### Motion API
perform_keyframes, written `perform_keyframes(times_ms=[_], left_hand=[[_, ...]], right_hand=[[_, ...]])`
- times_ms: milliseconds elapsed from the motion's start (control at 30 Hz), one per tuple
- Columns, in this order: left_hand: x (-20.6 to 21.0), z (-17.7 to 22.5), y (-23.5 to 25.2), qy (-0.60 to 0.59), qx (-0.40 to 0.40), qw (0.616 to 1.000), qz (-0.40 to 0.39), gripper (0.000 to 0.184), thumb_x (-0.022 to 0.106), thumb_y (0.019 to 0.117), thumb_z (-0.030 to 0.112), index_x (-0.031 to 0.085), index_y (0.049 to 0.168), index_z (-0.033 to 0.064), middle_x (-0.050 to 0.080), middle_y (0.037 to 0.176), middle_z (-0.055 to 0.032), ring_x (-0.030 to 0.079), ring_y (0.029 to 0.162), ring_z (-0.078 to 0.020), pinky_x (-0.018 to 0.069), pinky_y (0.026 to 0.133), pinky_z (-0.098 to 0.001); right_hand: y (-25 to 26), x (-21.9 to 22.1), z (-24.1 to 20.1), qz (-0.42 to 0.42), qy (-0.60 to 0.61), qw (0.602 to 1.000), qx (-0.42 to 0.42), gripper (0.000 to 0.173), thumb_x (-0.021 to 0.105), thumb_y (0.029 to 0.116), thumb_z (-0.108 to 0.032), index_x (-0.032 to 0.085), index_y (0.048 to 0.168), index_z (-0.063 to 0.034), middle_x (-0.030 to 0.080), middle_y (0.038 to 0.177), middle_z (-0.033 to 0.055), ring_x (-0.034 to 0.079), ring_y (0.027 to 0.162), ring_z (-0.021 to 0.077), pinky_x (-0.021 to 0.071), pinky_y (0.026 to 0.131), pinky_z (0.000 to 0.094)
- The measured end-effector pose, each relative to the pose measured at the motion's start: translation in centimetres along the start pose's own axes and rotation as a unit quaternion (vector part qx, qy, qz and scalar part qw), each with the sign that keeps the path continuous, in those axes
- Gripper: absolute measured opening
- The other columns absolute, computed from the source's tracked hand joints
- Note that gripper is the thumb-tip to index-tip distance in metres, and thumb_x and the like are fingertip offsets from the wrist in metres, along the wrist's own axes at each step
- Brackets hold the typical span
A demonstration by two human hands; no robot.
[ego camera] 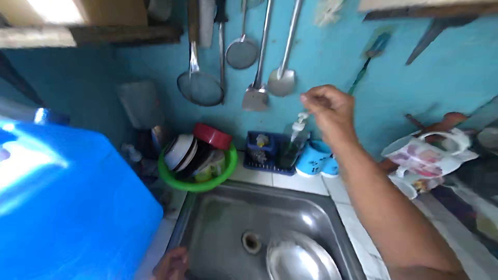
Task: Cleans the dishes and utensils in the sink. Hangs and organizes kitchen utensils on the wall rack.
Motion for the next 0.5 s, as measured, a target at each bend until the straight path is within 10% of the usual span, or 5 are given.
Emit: perform_keyframes(times_ms=[133, 300, 367, 500], left_hand=[[1.9, 0.0, -0.5, 0.111, -0.031, 0.992, -0.053, 0.032, 0.061, 0.0993, 0.015, 0.065, 0.124, -0.0044, 0.070, 0.118, -0.0157, 0.070, 0.101, -0.0171, 0.0588, 0.089, -0.0348], [4.3, -0.3, 0.0, 0.282, 0.007, 0.944, -0.170, 0.048, 0.073, 0.0942, 0.024, 0.064, 0.133, -0.0027, 0.058, 0.141, -0.0253, 0.053, 0.135, -0.0373, 0.0412, 0.115, -0.0508], [3.9, -0.5, 1.5, 0.353, -0.027, 0.923, -0.154, 0.058, 0.071, 0.0959, 0.028, 0.056, 0.142, -0.0044, 0.052, 0.146, -0.0284, 0.050, 0.138, -0.0409, 0.0387, 0.116, -0.0534], [2.9, 1.1, 7.5, 0.510, -0.101, 0.845, -0.128, 0.045, 0.056, 0.1048, 0.018, 0.052, 0.141, -0.0088, 0.049, 0.147, -0.0304, 0.048, 0.136, -0.0442, 0.0394, 0.113, -0.0554]], right_hand=[[-8.1, -2.3, 0.5, -0.086, 0.082, 0.992, -0.048, 0.017, 0.059, 0.1018, -0.020, 0.065, 0.104, -0.0043, 0.064, 0.105, -0.0072, 0.063, 0.090, -0.0034, 0.0566, 0.084, 0.0215], [-19.0, -4.4, 3.3, -0.376, -0.008, 0.926, 0.037, 0.030, 0.061, 0.0963, -0.022, 0.069, 0.100, 0.0072, 0.069, 0.096, 0.0151, 0.066, 0.081, 0.0154, 0.0575, 0.077, 0.0359], [-22.8, -4.2, 3.7, -0.511, -0.040, 0.851, 0.111, 0.027, 0.063, 0.0992, -0.014, 0.069, 0.111, 0.0093, 0.070, 0.101, 0.0255, 0.068, 0.086, 0.0336, 0.0556, 0.081, 0.0518], [-28.4, -3.8, 4.8, -0.613, -0.057, 0.760, 0.209, 0.032, 0.064, 0.1002, -0.008, 0.063, 0.127, 0.0096, 0.067, 0.112, 0.0296, 0.067, 0.096, 0.0396, 0.0536, 0.090, 0.0529]])
Point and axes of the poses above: each hand's wrist, its own y-axis towards the middle knuckle, its own x-axis out of the palm, z = x × y, the point moved 1 cm from there along y, towards the middle knuckle
